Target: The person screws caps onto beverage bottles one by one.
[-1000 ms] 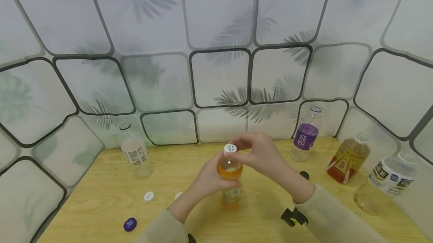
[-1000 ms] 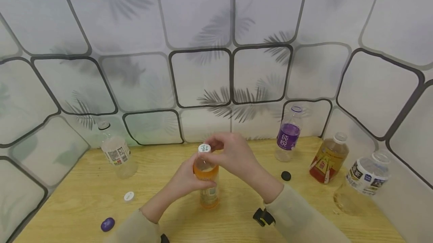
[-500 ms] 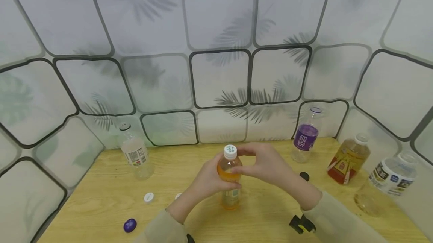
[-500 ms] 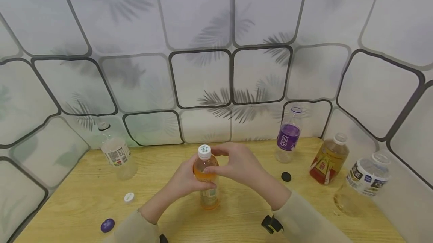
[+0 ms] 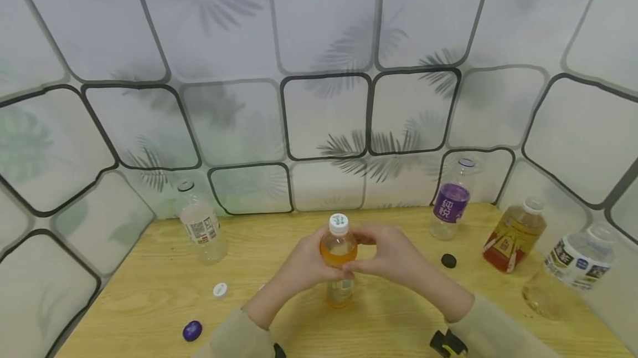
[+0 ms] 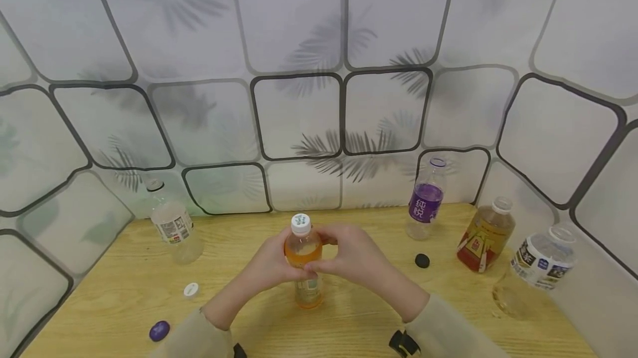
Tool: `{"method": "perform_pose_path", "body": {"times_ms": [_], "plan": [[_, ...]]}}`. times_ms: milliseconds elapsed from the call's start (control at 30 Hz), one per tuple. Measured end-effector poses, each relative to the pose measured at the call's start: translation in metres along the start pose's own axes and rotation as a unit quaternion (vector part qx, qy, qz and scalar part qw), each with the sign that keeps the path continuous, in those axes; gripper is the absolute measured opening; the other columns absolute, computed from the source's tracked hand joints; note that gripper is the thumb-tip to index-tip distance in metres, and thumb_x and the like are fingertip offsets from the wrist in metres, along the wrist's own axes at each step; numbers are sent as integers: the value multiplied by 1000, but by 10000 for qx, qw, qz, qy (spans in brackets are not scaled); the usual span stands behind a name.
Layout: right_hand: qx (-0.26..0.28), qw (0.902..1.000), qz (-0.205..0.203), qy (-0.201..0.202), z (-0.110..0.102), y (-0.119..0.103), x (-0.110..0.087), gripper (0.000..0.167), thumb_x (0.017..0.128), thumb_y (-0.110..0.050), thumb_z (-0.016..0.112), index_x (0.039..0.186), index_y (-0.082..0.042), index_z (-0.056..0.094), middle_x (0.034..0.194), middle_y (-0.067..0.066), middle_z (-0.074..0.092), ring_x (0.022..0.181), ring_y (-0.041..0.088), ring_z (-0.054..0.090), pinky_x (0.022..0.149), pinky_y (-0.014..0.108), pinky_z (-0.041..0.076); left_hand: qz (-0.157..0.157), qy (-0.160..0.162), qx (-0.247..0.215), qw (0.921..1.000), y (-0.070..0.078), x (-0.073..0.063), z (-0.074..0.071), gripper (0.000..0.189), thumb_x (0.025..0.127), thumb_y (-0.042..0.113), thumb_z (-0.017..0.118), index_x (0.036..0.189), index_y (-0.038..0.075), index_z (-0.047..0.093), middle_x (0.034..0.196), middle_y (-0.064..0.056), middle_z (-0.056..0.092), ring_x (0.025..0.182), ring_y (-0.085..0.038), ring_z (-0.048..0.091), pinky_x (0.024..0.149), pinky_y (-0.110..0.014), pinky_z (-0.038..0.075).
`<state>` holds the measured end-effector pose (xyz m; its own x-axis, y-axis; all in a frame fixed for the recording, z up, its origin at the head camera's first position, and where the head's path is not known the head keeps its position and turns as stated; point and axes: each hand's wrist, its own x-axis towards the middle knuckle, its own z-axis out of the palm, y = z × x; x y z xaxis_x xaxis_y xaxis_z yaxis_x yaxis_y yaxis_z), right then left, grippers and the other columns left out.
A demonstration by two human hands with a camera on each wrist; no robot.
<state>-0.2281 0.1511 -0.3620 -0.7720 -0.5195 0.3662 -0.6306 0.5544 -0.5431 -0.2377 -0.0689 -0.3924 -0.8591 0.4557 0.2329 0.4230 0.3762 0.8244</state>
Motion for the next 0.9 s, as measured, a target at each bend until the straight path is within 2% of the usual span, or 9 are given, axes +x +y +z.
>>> {"method": "perform_pose_path", "body": {"times_ms": [233, 500, 567, 767, 900], "plan": [[179, 9998, 60, -54, 1, 0, 1, 48, 83, -28, 93, 121, -4, 76, 111, 7, 81, 98, 18, 78, 90, 32, 64, -60, -154, -168, 9997, 0, -1, -5, 82, 76, 18, 98, 146, 11, 57, 136, -8, 71, 122, -27, 70, 104, -49, 58], [218, 9997, 83, -52, 1, 1, 1, 46, 84, -27, 92, 120, -4, 75, 109, 6, 81, 96, 17, 78, 89, 31, 64, -80, -72, -423, 9990, -11, -9, -10, 78, 80, 18, 96, 148, 10, 58, 146, -9, 67, 135, -32, 65, 115, -52, 51], [230, 9997, 104, -55, 1, 2, 0, 44, 84, -26, 92, 119, -4, 75, 108, 5, 81, 96, 16, 78, 89, 31, 64, -109, -11, -424, 9990, -13, -13, -11, 73, 81, 18, 95, 145, 8, 61, 144, -10, 68, 134, -33, 66, 114, -51, 52], [368, 9992, 146, -51, 2, 3, -2, 45, 84, -26, 92, 120, -5, 75, 111, 6, 81, 98, 17, 78, 91, 32, 63, -104, 153, -232, 9996, -15, -20, -11, 50, 84, 17, 92, 127, 2, 73, 126, -16, 77, 117, -34, 74, 102, -49, 60], [512, 9986, 73, 70, 7, 3, -3, 51, 83, -25, 93, 124, -3, 74, 115, 9, 80, 100, 21, 78, 92, 36, 64, -79, 219, -110, 9997, -14, -21, -11, 46, 84, 16, 92, 123, 1, 74, 123, -17, 78, 113, -34, 76, 98, -46, 62]]}}
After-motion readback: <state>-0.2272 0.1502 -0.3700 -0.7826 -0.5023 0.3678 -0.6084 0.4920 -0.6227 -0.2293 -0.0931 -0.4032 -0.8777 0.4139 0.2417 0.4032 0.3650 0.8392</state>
